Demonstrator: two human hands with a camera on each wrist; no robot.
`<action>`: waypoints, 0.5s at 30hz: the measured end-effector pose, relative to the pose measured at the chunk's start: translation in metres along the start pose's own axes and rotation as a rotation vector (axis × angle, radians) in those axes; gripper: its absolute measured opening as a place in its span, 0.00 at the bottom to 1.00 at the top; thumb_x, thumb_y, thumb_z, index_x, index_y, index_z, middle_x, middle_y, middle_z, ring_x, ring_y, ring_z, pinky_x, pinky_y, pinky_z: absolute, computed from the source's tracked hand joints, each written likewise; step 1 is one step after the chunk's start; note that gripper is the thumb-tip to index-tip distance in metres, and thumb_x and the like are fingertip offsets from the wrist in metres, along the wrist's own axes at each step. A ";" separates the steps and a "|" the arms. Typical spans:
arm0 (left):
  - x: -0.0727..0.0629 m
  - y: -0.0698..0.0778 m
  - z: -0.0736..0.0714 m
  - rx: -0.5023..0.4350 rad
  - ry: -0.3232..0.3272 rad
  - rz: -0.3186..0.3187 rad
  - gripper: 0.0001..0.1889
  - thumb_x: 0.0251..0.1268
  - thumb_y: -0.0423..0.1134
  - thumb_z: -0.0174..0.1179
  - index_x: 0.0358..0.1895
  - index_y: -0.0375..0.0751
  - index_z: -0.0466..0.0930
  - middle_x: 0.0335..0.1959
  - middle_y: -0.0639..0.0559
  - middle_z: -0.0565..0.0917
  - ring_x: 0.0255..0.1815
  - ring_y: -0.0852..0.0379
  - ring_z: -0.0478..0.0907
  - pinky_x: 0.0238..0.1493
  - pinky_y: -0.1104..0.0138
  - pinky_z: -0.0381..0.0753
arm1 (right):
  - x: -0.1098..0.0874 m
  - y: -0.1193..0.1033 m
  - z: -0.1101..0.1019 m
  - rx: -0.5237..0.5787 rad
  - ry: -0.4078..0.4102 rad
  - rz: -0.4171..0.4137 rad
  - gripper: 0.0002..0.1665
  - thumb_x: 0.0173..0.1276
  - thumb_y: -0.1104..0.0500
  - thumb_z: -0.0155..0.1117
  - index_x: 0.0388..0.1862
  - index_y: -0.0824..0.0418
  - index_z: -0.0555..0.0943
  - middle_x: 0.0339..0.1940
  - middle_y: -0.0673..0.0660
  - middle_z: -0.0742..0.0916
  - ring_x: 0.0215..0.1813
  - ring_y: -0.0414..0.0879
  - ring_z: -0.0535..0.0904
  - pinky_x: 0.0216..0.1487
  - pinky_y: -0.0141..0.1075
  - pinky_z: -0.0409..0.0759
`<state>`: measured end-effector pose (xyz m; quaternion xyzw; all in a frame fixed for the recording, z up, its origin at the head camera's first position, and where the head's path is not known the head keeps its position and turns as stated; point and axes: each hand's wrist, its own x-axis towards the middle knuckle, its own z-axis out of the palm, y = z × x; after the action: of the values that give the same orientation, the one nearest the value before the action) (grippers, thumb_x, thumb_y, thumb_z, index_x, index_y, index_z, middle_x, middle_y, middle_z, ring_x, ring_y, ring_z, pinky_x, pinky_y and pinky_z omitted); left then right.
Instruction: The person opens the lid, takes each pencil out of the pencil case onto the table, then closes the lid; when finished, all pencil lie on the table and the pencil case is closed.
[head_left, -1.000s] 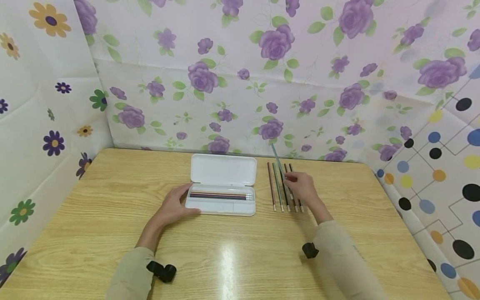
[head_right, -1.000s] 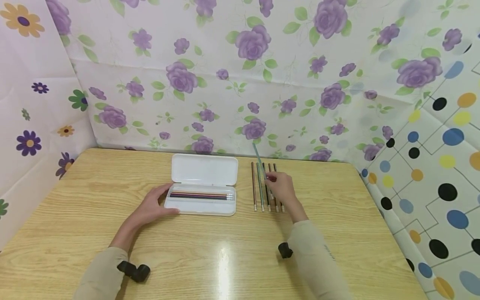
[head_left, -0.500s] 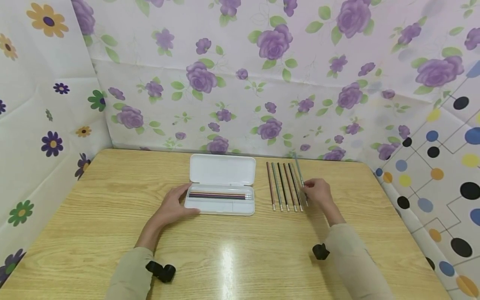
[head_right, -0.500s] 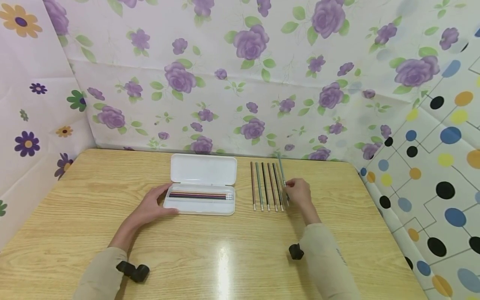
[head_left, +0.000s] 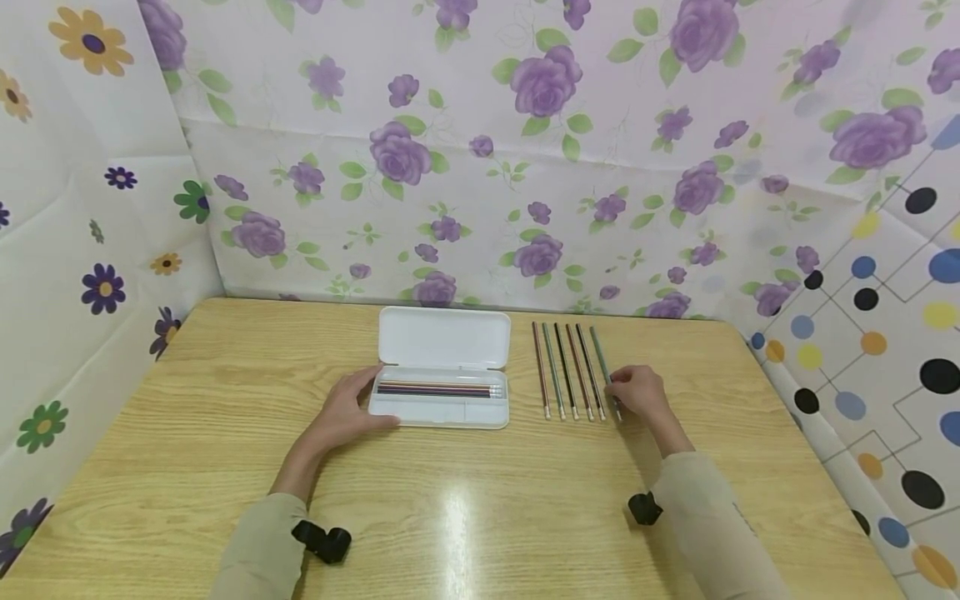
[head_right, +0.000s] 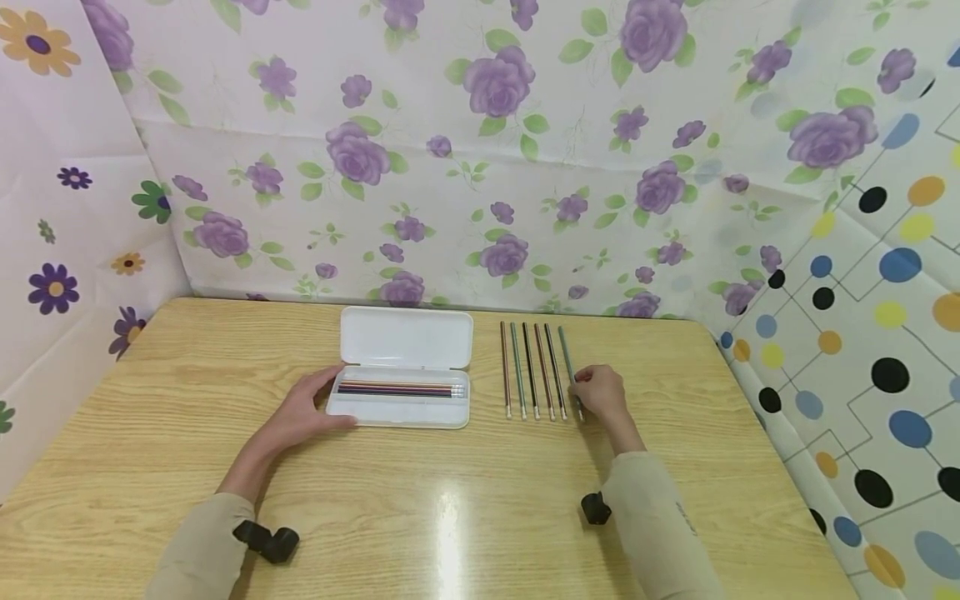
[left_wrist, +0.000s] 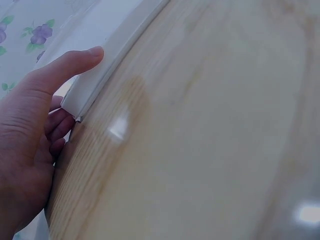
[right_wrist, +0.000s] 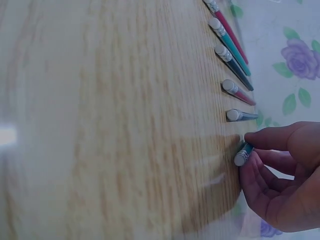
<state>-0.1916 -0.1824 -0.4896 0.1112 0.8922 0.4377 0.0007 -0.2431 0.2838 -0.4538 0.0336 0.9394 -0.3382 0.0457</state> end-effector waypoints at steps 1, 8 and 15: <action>0.000 0.000 0.000 0.001 -0.001 -0.001 0.50 0.44 0.49 0.77 0.71 0.34 0.62 0.68 0.34 0.66 0.65 0.35 0.60 0.64 0.42 0.57 | 0.000 0.000 0.000 -0.003 0.003 -0.006 0.17 0.63 0.65 0.64 0.47 0.76 0.79 0.41 0.69 0.85 0.42 0.59 0.82 0.46 0.47 0.81; 0.000 -0.001 0.000 -0.003 -0.001 -0.006 0.51 0.43 0.50 0.77 0.72 0.35 0.62 0.69 0.35 0.65 0.66 0.36 0.59 0.64 0.43 0.57 | 0.000 -0.001 0.003 0.002 0.015 -0.026 0.17 0.63 0.65 0.64 0.47 0.77 0.79 0.41 0.70 0.85 0.37 0.56 0.84 0.40 0.43 0.82; 0.001 -0.001 0.000 0.002 0.003 -0.002 0.50 0.43 0.49 0.77 0.71 0.35 0.63 0.69 0.35 0.66 0.66 0.36 0.59 0.65 0.43 0.57 | -0.001 -0.002 0.000 0.028 0.009 -0.011 0.19 0.66 0.62 0.62 0.49 0.76 0.78 0.44 0.71 0.84 0.35 0.54 0.84 0.38 0.42 0.82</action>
<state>-0.1925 -0.1826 -0.4905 0.1094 0.8927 0.4371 -0.0003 -0.2421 0.2823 -0.4530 0.0308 0.9349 -0.3515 0.0394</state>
